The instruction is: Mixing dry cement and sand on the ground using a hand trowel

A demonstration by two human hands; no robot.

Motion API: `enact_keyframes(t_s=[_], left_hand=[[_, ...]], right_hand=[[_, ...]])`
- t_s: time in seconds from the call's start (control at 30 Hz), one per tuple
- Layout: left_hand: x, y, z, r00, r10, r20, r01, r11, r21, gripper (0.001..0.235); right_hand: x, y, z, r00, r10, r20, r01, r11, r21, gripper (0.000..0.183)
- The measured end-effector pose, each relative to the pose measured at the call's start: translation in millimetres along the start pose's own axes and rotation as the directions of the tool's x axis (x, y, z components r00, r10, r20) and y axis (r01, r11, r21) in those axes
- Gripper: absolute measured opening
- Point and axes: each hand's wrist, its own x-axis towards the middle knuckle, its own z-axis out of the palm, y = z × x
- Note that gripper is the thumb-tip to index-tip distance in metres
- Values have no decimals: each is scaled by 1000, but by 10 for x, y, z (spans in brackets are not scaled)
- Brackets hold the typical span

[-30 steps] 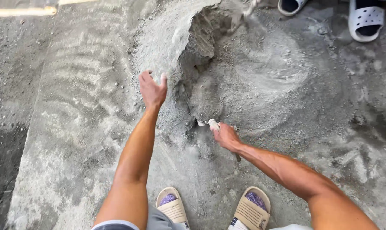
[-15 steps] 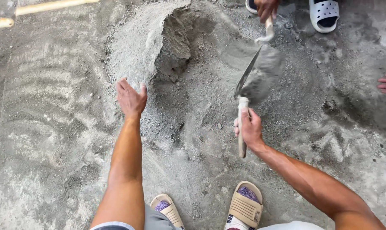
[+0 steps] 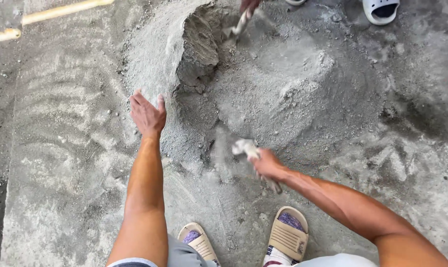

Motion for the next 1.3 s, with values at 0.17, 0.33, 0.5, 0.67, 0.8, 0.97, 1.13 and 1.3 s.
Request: enact_keyframes(t_s=[0.17, 0.33, 0.5, 0.67, 0.8, 0.97, 1.13, 1.3], left_hand=[[-34, -6, -74, 999, 35, -32, -32, 997, 74, 51], [-6, -127, -30, 996, 90, -26, -88, 994, 64, 52], [5, -85, -113, 997, 40, -70, -38, 999, 39, 54], [16, -130, -7, 996, 51, -69, -52, 999, -4, 57], [3, -137, -81, 994, 71, -83, -70, 997, 12, 54], [-46, -91, -161, 996, 82, -30, -80, 995, 64, 50], [-46, -77, -170, 996, 87, 26, -89, 992, 86, 50], [-49, -129, -25, 998, 58, 18, -59, 995, 77, 53]], right_hand=[[938, 368, -76, 900, -127, -417, 101, 991, -84, 42], [381, 48, -78, 909, -87, -407, 148, 982, 121, 43], [-254, -348, -257, 891, -120, -438, 259, 927, 272, 37], [-589, -521, -520, 855, -84, -511, 307, 877, 369, 38], [-544, -550, -816, 884, -100, -457, 361, 767, 530, 41], [-454, -602, -850, 870, -264, -417, 488, 588, 645, 36], [-492, -529, -522, 938, -293, -186, 335, 903, 269, 38], [-139, -15, -141, 975, -53, 215, 70, 995, -75, 38]])
